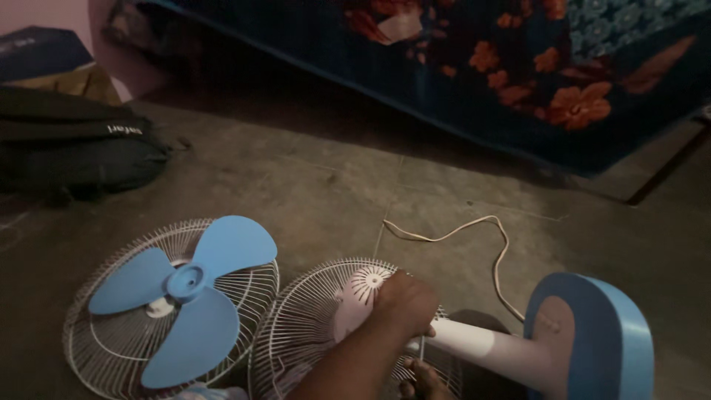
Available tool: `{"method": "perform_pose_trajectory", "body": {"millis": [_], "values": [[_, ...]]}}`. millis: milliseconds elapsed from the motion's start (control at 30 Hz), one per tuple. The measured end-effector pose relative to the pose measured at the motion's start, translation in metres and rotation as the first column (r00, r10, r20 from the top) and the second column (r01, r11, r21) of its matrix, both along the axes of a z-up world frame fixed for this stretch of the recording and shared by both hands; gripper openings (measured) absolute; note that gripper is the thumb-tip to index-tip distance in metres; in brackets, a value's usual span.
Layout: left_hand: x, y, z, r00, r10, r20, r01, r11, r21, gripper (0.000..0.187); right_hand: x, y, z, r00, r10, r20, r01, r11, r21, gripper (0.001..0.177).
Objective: The person reassembles an electric fan by attaching the motor housing to the stand, then mounting the fan blade and securing it with a nut. The front grille is placed on the floor nearby.
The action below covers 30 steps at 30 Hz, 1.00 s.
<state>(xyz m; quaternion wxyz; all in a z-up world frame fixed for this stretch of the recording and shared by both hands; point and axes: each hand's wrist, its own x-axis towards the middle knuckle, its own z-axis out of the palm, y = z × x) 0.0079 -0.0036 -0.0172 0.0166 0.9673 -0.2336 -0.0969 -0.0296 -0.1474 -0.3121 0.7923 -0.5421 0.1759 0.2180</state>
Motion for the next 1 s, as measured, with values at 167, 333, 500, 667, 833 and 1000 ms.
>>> {"method": "perform_pose_trajectory", "body": {"millis": [167, 333, 500, 667, 833, 1000], "values": [[0.002, 0.003, -0.003, 1.000, 0.018, -0.020, -0.018, 1.000, 0.007, 0.044, 0.004, 0.050, 0.055, 0.997, -0.026, -0.068, 0.026, 1.000, -0.003, 0.043], [0.001, 0.005, -0.003, 1.000, -0.001, 0.009, 0.001, 1.000, 0.003, 0.043, 0.001, 0.061, 0.106, 0.994, -0.050, -0.092, 0.043, 0.996, -0.081, 0.041], [0.000, -0.001, 0.004, 0.969, 0.157, -0.189, -0.183, 0.975, -0.128, 0.036, -0.038, 0.031, 0.136, 0.981, -0.133, -0.139, 0.116, 0.986, -0.123, 0.041], [0.006, 0.002, 0.016, 0.999, 0.044, -0.018, -0.044, 0.999, 0.007, 0.042, -0.043, 0.029, 0.157, 0.986, -0.107, -0.128, 0.098, 0.992, -0.074, 0.041], [-0.002, 0.001, 0.014, 1.000, -0.024, 0.001, 0.024, 0.996, 0.081, 0.046, -0.070, 0.028, 0.173, 0.990, -0.071, -0.125, 0.073, 0.997, 0.007, 0.041], [-0.003, 0.002, 0.014, 0.997, -0.050, 0.051, 0.046, 0.996, 0.073, 0.048, -0.078, 0.033, 0.197, 0.994, -0.076, -0.079, 0.078, 0.997, 0.020, 0.031]]}}
